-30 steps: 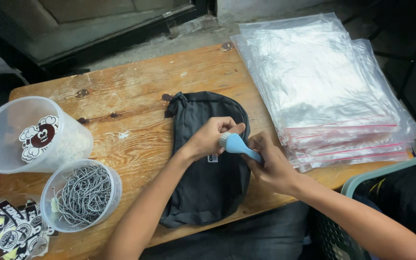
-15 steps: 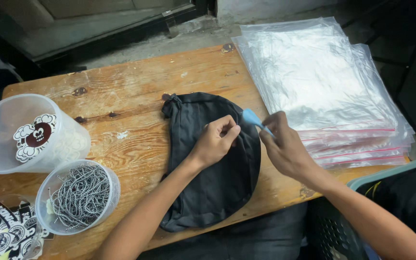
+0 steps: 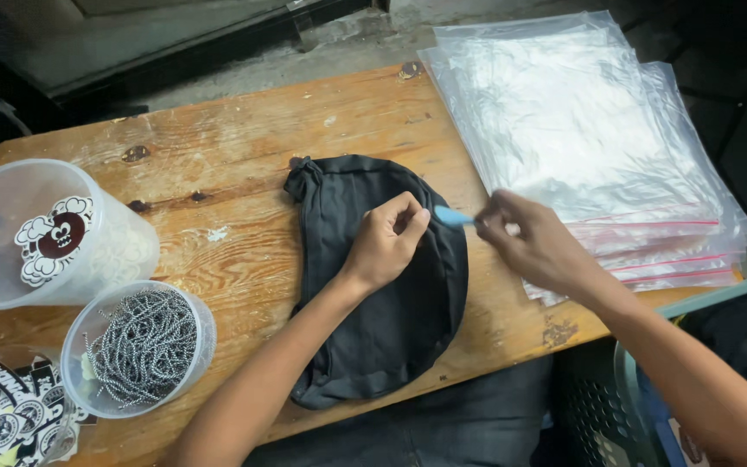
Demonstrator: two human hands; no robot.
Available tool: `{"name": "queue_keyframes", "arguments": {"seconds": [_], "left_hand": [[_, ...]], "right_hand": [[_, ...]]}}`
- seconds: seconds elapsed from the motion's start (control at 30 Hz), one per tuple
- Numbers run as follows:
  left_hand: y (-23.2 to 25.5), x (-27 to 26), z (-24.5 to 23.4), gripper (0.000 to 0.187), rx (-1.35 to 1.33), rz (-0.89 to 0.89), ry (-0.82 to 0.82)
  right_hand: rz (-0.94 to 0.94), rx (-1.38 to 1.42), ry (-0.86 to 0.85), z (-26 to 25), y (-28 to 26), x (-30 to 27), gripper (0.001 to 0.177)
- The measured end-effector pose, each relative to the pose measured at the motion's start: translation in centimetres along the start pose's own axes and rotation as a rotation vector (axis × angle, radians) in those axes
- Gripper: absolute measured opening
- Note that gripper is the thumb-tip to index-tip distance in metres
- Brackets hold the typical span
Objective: The person cleans a black bag with a blue brush, then attaches a cartoon bear keychain to the zipper. They wipe a clear plastic bag with the brush and place the bag inside it.
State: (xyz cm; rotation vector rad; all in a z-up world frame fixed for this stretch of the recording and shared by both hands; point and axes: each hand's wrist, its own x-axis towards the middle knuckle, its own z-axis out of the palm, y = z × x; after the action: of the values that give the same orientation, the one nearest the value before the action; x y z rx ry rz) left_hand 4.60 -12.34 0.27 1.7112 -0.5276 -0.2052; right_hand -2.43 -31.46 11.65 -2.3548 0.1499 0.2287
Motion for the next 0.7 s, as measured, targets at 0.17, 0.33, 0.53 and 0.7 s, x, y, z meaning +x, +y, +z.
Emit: {"name": "queue_keyframes", "arguments": {"seconds": [0.17, 0.33, 0.53, 0.7], "left_hand": [[3.2, -1.2, 0.1, 0.031, 0.03, 0.064, 0.007], [1.8, -0.3, 0.2, 0.028, 0.083, -0.028, -0.044], [1.6, -0.6, 0.4, 0.028, 0.209, -0.019, -0.058], [9.2, -2.4, -2.1, 0.029, 0.345, -0.027, -0.33]], "right_hand": [[0.181, -0.087, -0.233, -3.0, 1.6, -6.0, 0.012], [0.049, 0.03, 0.015, -0.2, 3.7, -4.0, 0.015], [-0.005, -0.321, -0.17, -0.2, 3.2, -6.8, 0.037], [-0.202, -0.627, 0.064, 1.7, 7.3, -6.9, 0.039]]}}
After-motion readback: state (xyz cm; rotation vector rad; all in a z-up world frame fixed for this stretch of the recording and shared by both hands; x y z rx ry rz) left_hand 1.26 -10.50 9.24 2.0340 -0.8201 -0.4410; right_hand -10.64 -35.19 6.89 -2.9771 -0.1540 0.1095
